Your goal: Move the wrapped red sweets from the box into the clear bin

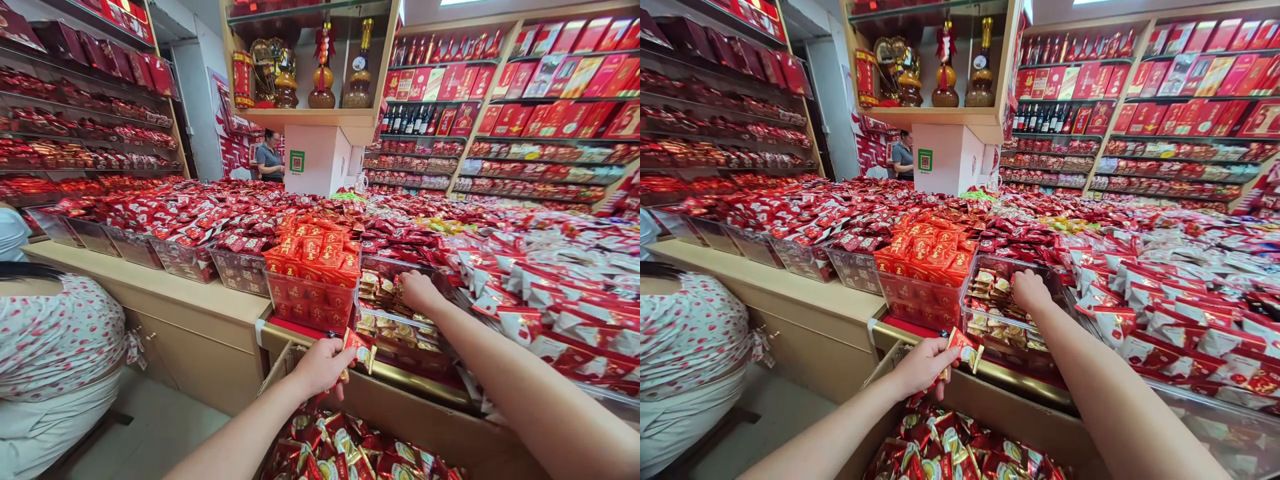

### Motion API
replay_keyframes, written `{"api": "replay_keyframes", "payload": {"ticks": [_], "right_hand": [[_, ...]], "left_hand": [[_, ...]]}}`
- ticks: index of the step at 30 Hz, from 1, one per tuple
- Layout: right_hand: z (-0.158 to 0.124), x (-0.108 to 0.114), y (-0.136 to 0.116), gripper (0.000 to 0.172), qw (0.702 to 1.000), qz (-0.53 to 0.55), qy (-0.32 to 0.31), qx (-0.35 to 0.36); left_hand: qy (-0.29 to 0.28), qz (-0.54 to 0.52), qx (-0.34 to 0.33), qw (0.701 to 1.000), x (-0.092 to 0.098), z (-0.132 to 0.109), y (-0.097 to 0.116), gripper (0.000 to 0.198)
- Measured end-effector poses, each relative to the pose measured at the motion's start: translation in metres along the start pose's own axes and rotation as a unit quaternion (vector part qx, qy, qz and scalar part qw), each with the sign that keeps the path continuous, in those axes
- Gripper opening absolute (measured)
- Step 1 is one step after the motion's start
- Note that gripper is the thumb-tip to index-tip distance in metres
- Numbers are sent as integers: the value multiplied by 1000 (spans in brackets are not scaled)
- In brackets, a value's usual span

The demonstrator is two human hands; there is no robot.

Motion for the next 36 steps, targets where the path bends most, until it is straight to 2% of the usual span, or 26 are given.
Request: {"api": "replay_keyframes", "payload": {"ticks": [4,8,10,11,12,14,16,18,20,22,26,29,31,33,35,36], "right_hand": [[0,6,0,25,999,16,26,-11],[-10,43,-14,28,995,41,89,-19],[-32,63,-30,28,990,67,122,19],[-48,68,-40,27,986,85,133,58],[-69,69,-50,26,972,130,147,128],[-115,56,-67,26,935,199,114,270],[-155,27,-71,27,918,239,97,302],[-179,-6,-64,30,910,304,82,269],[-186,-31,-52,30,883,408,53,225],[-182,-44,-42,26,825,536,13,176],[-170,-43,-30,34,687,718,-55,95],[-169,-41,-31,36,628,767,-110,71],[-171,-43,-32,34,605,781,-138,69],[-172,-44,-33,31,599,783,-150,74],[-172,-43,-32,26,625,765,-133,80],[-171,-42,-30,23,652,746,-110,85]], "left_hand": [[-3,-5,-2,1000,0,0,1,38],[-4,-11,4,1000,1,-1,2,34],[-1,-8,2,1000,2,-2,4,32],[2,-5,-1,1000,2,-3,5,31],[5,-2,-7,1000,2,-5,6,30],[-1,1,-26,1000,0,-8,11,29],[-25,-2,-55,998,-6,-11,17,28],[-53,-4,-83,995,-14,-14,23,26],[-73,-4,-86,994,-22,-16,28,26],[-95,-8,-58,994,-29,-17,29,27],[-130,-41,-11,991,-35,-16,27,29],[-133,-60,-17,989,-35,-15,25,29],[-122,-58,-19,991,-36,-13,23,30],[-102,-43,-16,994,-36,-10,21,33],[-84,-32,-20,996,-37,-8,19,35],[-78,-34,-25,996,-37,-7,18,35]]}}
Point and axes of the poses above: each hand's wrist, its own z-axis towards the middle knuckle, its own x-axis out of the back of the hand, y = z × x, the point moved 2 cm from there along z, towards the middle knuckle, and after that the axes turned 7 degrees about -y, right-handed, at the moved point
